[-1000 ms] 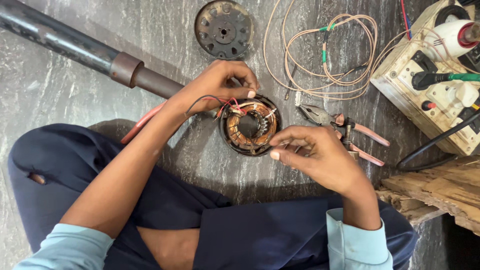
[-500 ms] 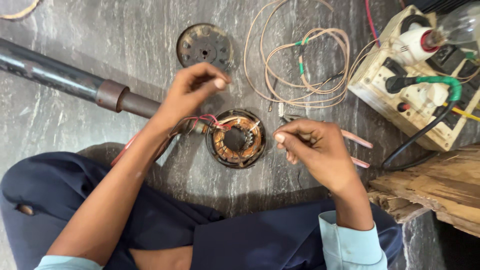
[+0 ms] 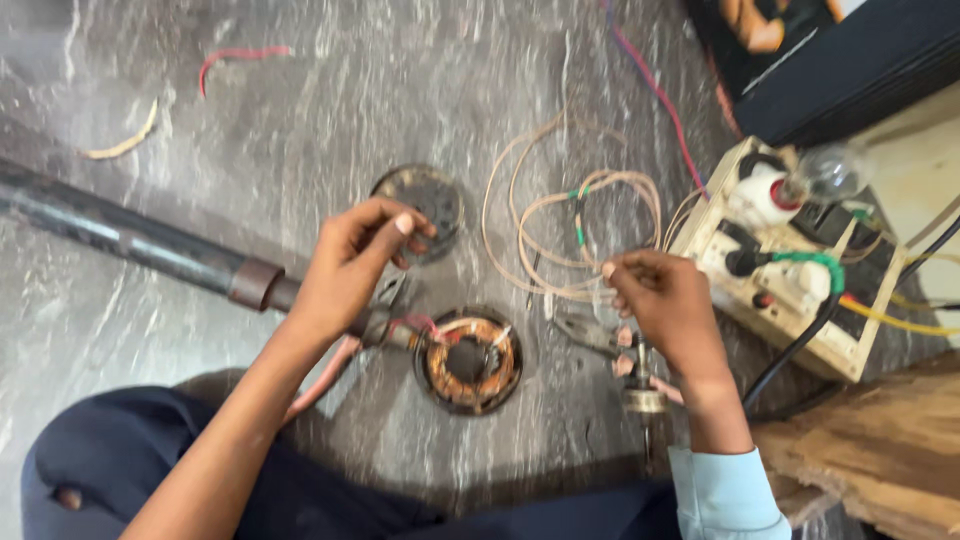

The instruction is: The person sits on the floor and works on a disassembled electric motor. They connect wires to the motor's copper windings and test the connections using a power board with a light bulb. The person uses pliers to adjust the wires and components.

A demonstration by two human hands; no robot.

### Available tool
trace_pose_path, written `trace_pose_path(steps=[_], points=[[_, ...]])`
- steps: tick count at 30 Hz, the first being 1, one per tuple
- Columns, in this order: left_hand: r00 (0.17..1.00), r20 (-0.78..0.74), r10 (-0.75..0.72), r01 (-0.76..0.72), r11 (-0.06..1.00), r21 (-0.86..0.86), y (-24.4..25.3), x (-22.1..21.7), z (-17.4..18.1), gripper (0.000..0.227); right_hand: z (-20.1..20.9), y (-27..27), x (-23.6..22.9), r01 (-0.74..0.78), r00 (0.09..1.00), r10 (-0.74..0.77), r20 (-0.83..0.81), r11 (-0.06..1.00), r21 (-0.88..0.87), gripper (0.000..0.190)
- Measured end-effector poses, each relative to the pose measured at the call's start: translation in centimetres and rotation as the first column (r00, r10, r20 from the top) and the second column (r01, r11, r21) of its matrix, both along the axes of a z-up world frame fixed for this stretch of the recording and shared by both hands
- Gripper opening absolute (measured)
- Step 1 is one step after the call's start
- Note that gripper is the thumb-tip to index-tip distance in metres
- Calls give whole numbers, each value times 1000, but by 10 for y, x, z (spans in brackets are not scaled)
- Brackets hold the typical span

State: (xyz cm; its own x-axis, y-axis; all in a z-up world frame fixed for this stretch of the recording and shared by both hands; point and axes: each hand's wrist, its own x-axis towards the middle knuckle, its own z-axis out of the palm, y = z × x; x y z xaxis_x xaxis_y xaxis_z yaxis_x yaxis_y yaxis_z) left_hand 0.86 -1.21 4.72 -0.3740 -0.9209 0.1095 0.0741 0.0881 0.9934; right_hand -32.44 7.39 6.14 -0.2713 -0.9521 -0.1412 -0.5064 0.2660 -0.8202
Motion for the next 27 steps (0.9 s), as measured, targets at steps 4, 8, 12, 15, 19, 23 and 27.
trace_pose_path(steps=[4, 8, 12, 15, 19, 23, 27], points=[[910, 410, 63, -2, 989, -148, -32, -12, -1, 27, -18, -29, -19, -52, 992, 55, -110, 998, 28, 22], [729, 662, 177, 106, 925, -364, -104, -63, -37, 31, -62, -100, -22, -199, 970, 211, -121, 974, 106, 24], [603, 770, 209, 232, 878, -419, -153, -151, -92, 25, -115, -182, -18, -103, 983, 103, -149, 995, 13, 17], [625, 712, 319, 180, 829, -530, -176, -177, -99, 25, -131, -227, -8, 43, 872, -14, -490, 998, 48, 25], [587, 745, 317, 237, 813, -532, -170, -191, -99, 22, -146, -240, 6, 166, 834, -95, -543, 983, 83, 28], [532, 833, 153, 224, 923, -313, -172, -183, -83, 20, -148, -241, 19, 197, 816, -150, -558, 980, 23, 22], [594, 773, 225, 143, 915, -376, -164, -167, -62, 19, -136, -234, 10, 156, 847, -131, -515, 988, 6, 23]])
